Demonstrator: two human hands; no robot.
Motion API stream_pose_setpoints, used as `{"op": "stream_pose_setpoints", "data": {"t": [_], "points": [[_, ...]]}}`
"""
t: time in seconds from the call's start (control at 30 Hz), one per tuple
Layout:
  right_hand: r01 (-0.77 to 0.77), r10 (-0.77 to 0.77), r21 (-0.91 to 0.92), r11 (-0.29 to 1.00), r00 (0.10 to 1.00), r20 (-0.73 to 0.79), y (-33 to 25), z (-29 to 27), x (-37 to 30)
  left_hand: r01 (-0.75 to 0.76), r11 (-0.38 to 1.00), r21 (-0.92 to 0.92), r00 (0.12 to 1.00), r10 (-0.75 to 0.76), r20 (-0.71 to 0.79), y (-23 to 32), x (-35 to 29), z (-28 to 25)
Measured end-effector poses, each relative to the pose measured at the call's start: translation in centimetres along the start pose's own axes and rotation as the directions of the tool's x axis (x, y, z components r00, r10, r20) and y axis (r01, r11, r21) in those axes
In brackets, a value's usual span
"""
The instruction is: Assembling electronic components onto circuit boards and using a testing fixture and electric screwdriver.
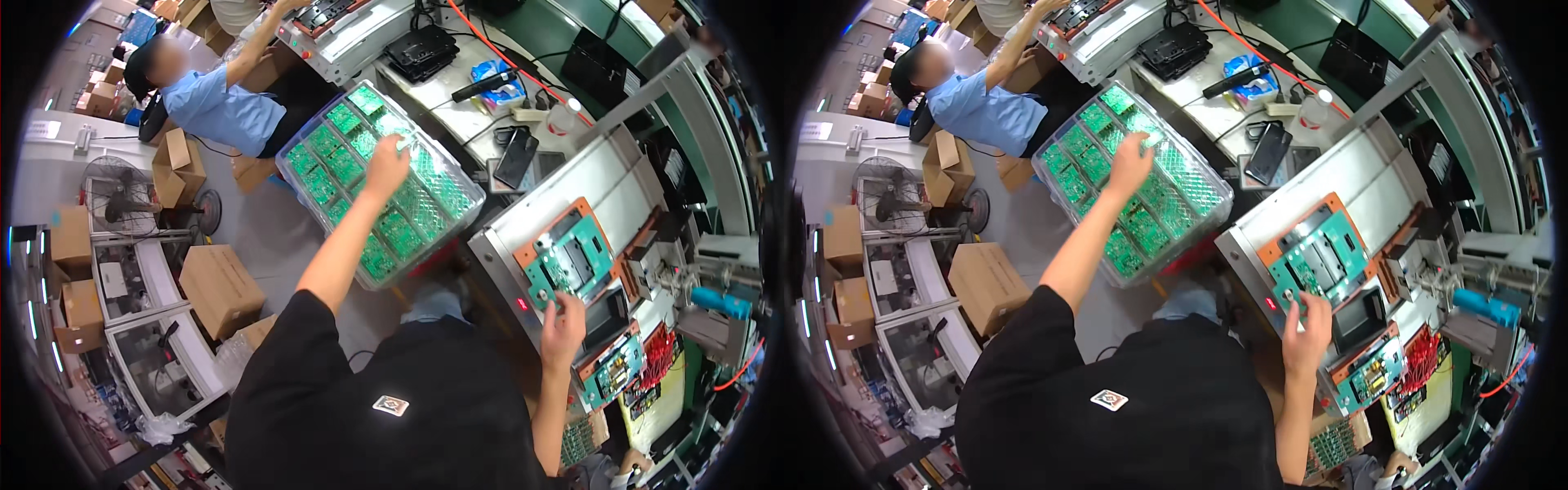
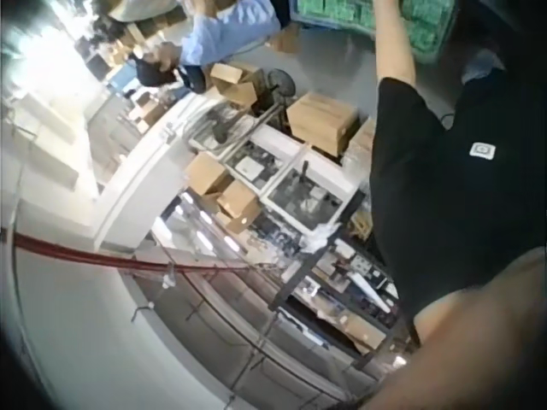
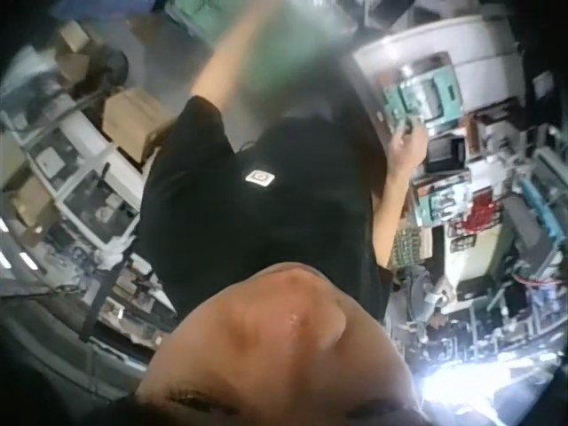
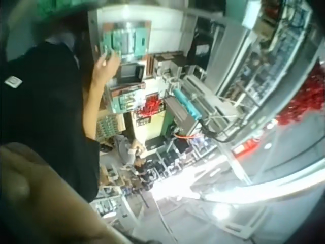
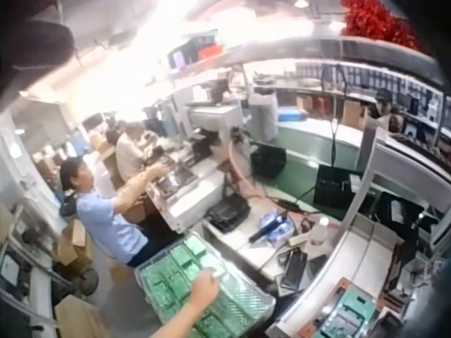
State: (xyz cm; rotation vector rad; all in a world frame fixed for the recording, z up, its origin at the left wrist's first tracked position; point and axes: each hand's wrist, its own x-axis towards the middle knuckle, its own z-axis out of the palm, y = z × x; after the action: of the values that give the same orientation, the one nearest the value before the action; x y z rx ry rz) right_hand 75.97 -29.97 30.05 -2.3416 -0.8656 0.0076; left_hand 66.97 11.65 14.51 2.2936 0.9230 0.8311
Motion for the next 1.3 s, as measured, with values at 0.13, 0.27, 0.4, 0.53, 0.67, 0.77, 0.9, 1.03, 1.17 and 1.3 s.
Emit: {"op": "stream_pose_setpoints", "data": {"t": [0.13,0.27,0.4,0.53,0.67,0.77,0.9,1.03,1.17,1.3], "points": [[-0.160,0.157,0.040,0.986,0.984,0.086,-0.5,-1.1,-2.8,-0.001,0.903,0.429,0.999,0.015,-0.029,-8.0,6.1,0.5],[-0.111,0.100,0.095,0.989,0.989,0.110,-3.2,-0.8,-4.7,-0.069,0.760,0.646,0.965,-0.114,0.237,-12.5,8.9,-1.7],[-0.157,0.153,0.184,0.970,0.988,0.033,-6.5,-0.1,-4.2,0.097,0.964,0.249,0.972,-0.145,0.185,-9.2,10.5,-8.5],[-0.233,0.231,0.349,0.908,0.972,0.048,-10.3,1.6,-1.6,0.393,0.646,-0.654,0.919,-0.290,0.266,-11.2,12.2,-11.5],[-0.046,0.065,0.348,0.936,0.997,-0.044,-11.6,1.0,1.2,0.416,0.693,-0.588,0.795,0.037,0.605,5.8,5.5,-10.3],[-0.078,0.070,0.262,0.962,0.997,0.039,-11.4,-0.5,2.2,0.720,0.628,-0.297,0.231,0.186,0.955,15.4,1.1,-3.7],[-0.031,-0.012,0.289,0.957,0.989,0.145,-7.0,-2.5,0.6,0.584,0.676,-0.451,0.071,0.510,0.857,24.0,-3.6,1.1],[-0.101,0.083,0.085,0.991,0.977,0.194,-4.0,-3.5,-1.9,0.378,0.701,-0.605,0.053,0.636,0.770,27.5,-4.7,3.6],[-0.217,0.216,0.038,0.975,0.976,0.020,-4.6,-2.0,-1.1,-0.016,0.687,-0.726,0.695,0.530,0.486,23.5,-6.6,6.4],[-0.175,0.186,0.086,0.981,0.974,-0.129,-1.9,0.9,-0.4,-0.119,0.751,-0.649,0.690,0.532,0.490,20.3,-2.7,-0.7]]}}
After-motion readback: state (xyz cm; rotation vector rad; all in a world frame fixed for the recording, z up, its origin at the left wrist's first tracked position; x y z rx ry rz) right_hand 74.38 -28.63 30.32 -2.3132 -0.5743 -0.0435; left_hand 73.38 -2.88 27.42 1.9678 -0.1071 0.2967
